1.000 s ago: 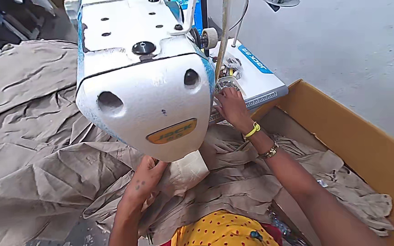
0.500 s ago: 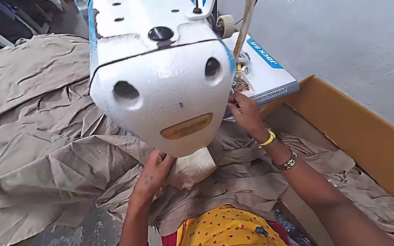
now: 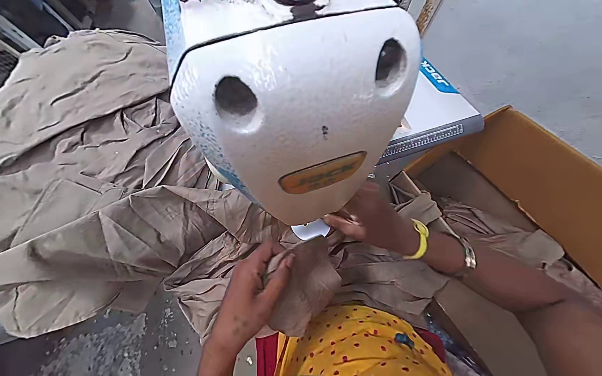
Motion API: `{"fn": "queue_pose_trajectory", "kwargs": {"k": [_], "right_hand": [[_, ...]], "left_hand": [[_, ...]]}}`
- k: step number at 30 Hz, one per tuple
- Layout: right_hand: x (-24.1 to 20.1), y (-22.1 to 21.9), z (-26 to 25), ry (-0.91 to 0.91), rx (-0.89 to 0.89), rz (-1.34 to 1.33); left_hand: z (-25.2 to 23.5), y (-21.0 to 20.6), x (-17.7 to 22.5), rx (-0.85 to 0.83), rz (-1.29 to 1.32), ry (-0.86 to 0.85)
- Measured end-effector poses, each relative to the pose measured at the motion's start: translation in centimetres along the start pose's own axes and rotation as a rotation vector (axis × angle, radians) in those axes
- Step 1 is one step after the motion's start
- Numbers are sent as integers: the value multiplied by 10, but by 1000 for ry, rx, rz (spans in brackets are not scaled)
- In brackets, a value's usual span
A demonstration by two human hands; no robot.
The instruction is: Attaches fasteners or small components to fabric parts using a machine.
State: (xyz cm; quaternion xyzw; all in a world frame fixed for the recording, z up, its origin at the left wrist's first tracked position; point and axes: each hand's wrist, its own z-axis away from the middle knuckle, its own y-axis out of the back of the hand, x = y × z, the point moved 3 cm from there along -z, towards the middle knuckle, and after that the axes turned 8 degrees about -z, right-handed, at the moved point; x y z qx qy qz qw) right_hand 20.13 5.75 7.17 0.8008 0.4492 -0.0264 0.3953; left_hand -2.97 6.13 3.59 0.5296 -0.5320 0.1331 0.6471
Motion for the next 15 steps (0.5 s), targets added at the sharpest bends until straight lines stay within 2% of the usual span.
{"fn": "queue_pose_trajectory", "kwargs": {"k": [2,5,8,11,15], "right_hand": [[-13,1,19,-42,50,-117],[-34,-12,44,109,27,-47],[-29,-21,56,93,28,47],[-25,-21,60,50,26,95],[-26,-22,63,25,22,129]], "left_hand": [[-5,5,-3,34,171,141],[-26,6,-1,58,349,308],[-47,5,-1,86,376,348],[-61,6,-1,100,286,335],[-71,11,-1,84,-5,342]]}}
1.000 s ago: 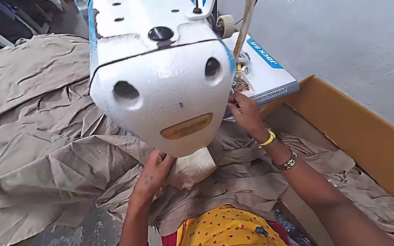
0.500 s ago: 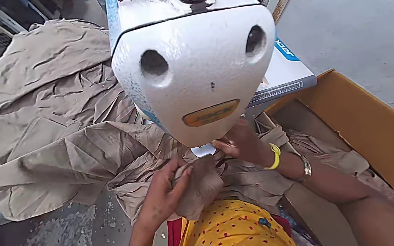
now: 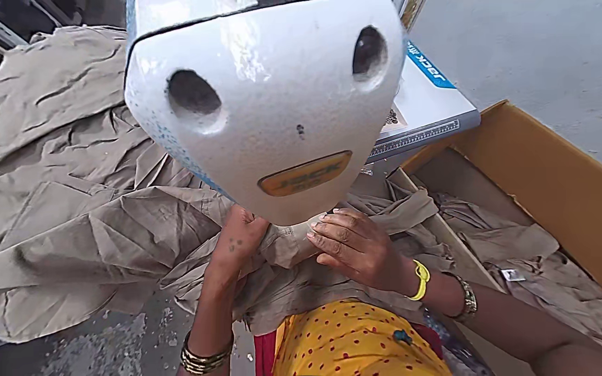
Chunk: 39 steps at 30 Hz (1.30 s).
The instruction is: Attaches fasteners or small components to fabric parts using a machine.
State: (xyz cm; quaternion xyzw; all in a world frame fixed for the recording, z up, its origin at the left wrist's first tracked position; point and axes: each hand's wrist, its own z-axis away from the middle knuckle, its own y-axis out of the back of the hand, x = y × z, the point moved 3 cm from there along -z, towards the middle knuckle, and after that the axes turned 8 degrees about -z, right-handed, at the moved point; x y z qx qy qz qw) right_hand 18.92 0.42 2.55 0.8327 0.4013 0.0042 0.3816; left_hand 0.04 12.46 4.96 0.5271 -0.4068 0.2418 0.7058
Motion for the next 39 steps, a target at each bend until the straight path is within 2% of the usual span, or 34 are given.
{"fn": "queue_pose_trajectory", "kwargs": {"k": [3,5,9,12,14,17,20,23,25,29,32,35,37,38,39], "right_hand": [[2,0,3,-11,-1,-40],[16,7,4,-55,0,-18],[101,53,4,-375,25,240],[159,86,8,-588,42,391],[180,93,8,-602,9,392],[196,92,4,-576,-14,378],[203,88,0,-566,-37,452],[209,85,1,-561,-92,509],[210,85,4,-534,-63,496],[204,95,5,-506,69,363],[187,96,-4,-619,123,139],[166,87,-19,-772,101,-108],[152,79,-32,-836,40,-287],[143,75,-38,-832,10,-355],[132,69,-46,-786,-12,-373]], "left_hand": [[0,4,-3,-27,107,-35],[-4,12,-21,-26,207,-60],[-10,36,-67,-113,305,-38],[-4,36,-96,-253,511,-126],[2,27,-102,-291,588,-147],[2,12,-107,-439,666,-164],[-2,8,-112,-484,673,-158],[-1,12,-114,-463,632,-133],[2,17,-113,-444,563,-104],[-1,23,-112,-444,492,-160],[-4,26,-113,-350,435,-201],[1,23,-107,-111,443,-341],[21,11,-86,-1,407,-476],[40,1,-70,-27,340,-534],[60,-13,-56,-133,279,-614]]}}
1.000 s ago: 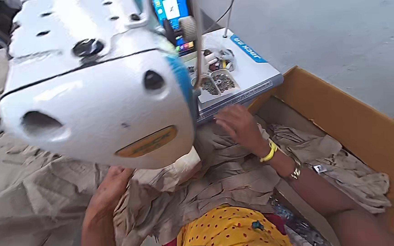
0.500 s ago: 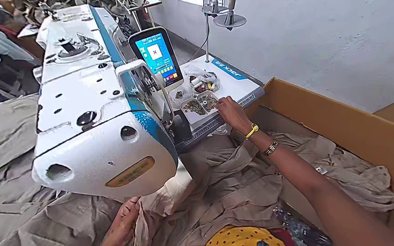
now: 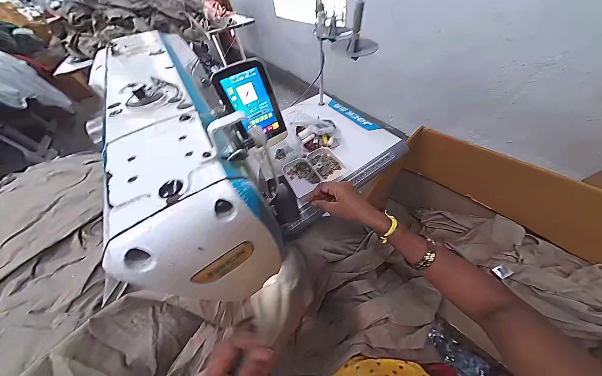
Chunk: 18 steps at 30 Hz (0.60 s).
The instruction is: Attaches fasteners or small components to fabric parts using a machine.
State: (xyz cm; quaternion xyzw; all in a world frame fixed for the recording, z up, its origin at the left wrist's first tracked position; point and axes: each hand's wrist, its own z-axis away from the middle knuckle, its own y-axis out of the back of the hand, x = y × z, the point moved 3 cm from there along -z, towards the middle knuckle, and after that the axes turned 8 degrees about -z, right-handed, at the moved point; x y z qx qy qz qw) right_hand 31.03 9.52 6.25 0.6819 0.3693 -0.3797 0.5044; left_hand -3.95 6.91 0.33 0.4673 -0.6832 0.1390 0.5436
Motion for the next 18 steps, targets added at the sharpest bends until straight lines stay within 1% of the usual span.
{"fn": "queue_pose_trajectory", "kwargs": {"k": [1,2,3,4,5,6,7,8,10,12,13,15,16,17,18], "right_hand": [[-11,-12,4,101,-7,49],[-21,-27,11,257,6,135],[-31,-43,20,443,28,234],[-40,-57,30,631,42,319],[-48,-70,41,785,34,406],[-54,-81,49,896,27,483],[-60,-90,54,960,13,547],[-64,-96,55,975,22,589],[-69,-99,50,926,35,553],[-67,-92,51,826,-14,397],[-63,-87,55,738,-73,241],[-53,-83,68,552,-232,-30],[-48,-83,75,496,-294,-80],[-44,-84,79,459,-294,-81],[-39,-84,78,420,-227,-56]], "left_hand": [[7,-20,15,-166,-76,-70],[14,-40,25,-306,-184,-126],[18,-55,30,-403,-301,-141],[20,-64,29,-456,-385,-117],[20,-68,26,-458,-436,-85],[17,-69,22,-431,-471,-67],[12,-69,21,-389,-506,-69],[6,-68,24,-350,-539,-79],[-6,-68,33,-279,-573,-107],[-17,-60,41,-202,-565,-123],[-20,-53,43,-149,-517,-112],[-27,-35,42,-34,-398,-58],[-31,-27,37,8,-340,-11],[-35,-19,29,43,-281,50],[-39,-13,22,82,-205,124]]}}
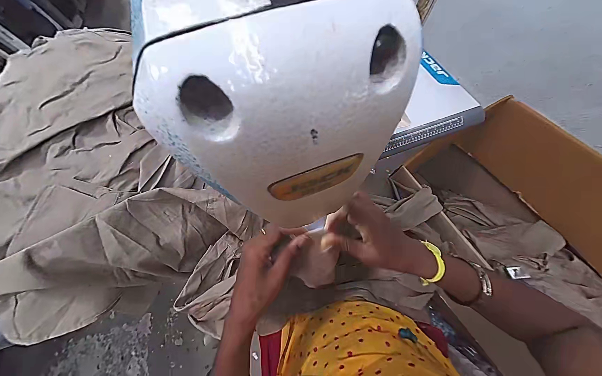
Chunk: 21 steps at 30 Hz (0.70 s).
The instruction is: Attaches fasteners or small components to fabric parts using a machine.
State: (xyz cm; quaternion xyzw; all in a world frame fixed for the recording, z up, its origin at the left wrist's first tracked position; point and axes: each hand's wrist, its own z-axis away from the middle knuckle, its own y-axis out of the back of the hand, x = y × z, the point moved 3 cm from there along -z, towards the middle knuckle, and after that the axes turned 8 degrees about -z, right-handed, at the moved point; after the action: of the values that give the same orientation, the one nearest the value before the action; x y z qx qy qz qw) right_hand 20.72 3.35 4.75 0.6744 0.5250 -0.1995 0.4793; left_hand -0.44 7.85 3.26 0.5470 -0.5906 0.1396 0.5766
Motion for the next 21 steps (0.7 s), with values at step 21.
{"fn": "queue_pose_trajectory", "kwargs": {"k": [21], "right_hand": [[110,81,-50,-287,128,838]], "left_hand": [[-21,-12,-9,245,320,434]]}}
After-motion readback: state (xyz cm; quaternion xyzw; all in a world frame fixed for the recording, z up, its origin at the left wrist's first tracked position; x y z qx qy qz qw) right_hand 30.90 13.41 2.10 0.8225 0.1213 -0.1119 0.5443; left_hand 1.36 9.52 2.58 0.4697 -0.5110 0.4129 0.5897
